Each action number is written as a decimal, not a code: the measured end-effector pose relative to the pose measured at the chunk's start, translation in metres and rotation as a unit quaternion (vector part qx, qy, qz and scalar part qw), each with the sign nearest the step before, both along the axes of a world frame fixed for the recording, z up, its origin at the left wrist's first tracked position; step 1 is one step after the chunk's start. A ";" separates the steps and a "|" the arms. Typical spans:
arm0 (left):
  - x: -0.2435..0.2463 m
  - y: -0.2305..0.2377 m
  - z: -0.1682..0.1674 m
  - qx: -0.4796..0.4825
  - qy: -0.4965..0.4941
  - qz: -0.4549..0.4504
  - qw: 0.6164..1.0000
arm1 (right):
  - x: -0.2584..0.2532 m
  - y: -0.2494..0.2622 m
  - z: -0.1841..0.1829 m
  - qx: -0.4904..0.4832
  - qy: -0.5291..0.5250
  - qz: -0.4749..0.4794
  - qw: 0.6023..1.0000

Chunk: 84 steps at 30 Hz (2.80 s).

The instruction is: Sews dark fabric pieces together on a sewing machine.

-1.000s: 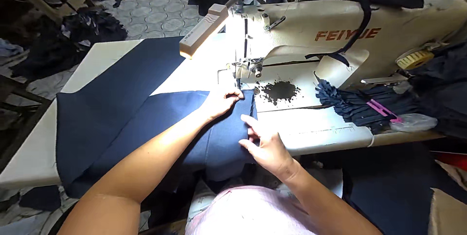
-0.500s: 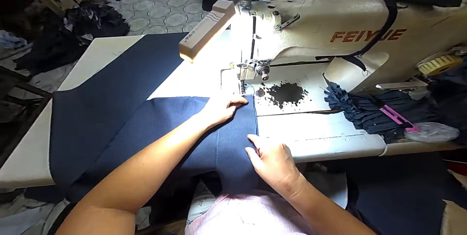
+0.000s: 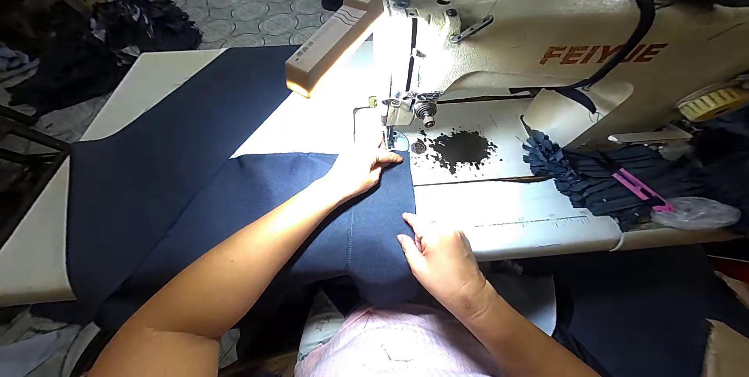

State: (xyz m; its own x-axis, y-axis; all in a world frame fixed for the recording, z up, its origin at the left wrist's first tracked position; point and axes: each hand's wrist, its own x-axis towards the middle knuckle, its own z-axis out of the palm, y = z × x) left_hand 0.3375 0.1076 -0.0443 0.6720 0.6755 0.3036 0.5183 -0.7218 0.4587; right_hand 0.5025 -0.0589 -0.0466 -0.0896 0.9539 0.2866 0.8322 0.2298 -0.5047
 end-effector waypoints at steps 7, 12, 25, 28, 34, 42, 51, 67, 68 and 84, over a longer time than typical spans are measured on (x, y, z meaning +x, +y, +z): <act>0.015 -0.020 0.007 0.108 0.070 0.026 0.991 | 0.000 0.001 -0.001 0.002 0.005 0.002 1.000; 0.026 -0.062 -0.005 0.007 0.142 0.098 0.985 | -0.002 0.001 0.000 0.009 -0.005 -0.003 1.000; 0.006 -0.046 -0.009 -0.001 0.123 0.105 0.987 | -0.021 0.015 -0.001 0.022 -0.014 0.000 1.000; 0.007 -0.045 -0.008 0.000 0.124 0.109 0.986 | -0.020 0.016 -0.001 0.020 -0.014 -0.001 1.000; 0.007 -0.044 -0.009 0.000 0.121 0.112 0.986 | -0.019 0.018 0.001 0.004 -0.022 0.001 1.000; 0.007 -0.041 -0.008 -0.004 0.124 0.112 0.986 | -0.021 0.021 0.000 0.014 -0.021 -0.001 1.000; 0.004 -0.029 0.004 -0.064 0.141 0.094 0.983 | -0.014 0.020 -0.011 0.089 0.017 0.016 0.996; -0.043 -0.078 -0.002 0.010 0.087 0.044 0.995 | 0.040 -0.019 -0.048 0.187 0.046 0.218 0.957; -0.043 -0.077 -0.002 0.009 0.093 0.039 0.995 | 0.040 -0.019 -0.047 0.187 0.046 0.217 0.957; -0.042 -0.053 -0.006 0.017 0.130 0.008 0.991 | 0.036 -0.005 -0.039 0.170 0.013 0.201 0.965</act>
State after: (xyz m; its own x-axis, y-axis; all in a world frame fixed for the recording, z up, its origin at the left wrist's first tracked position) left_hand 0.2955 0.0550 -0.0504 0.7199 0.6789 0.1447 0.6274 -0.7255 0.2828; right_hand 0.5386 -0.0640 -0.0857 -0.4215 0.6937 0.5840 0.6288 0.6876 -0.3630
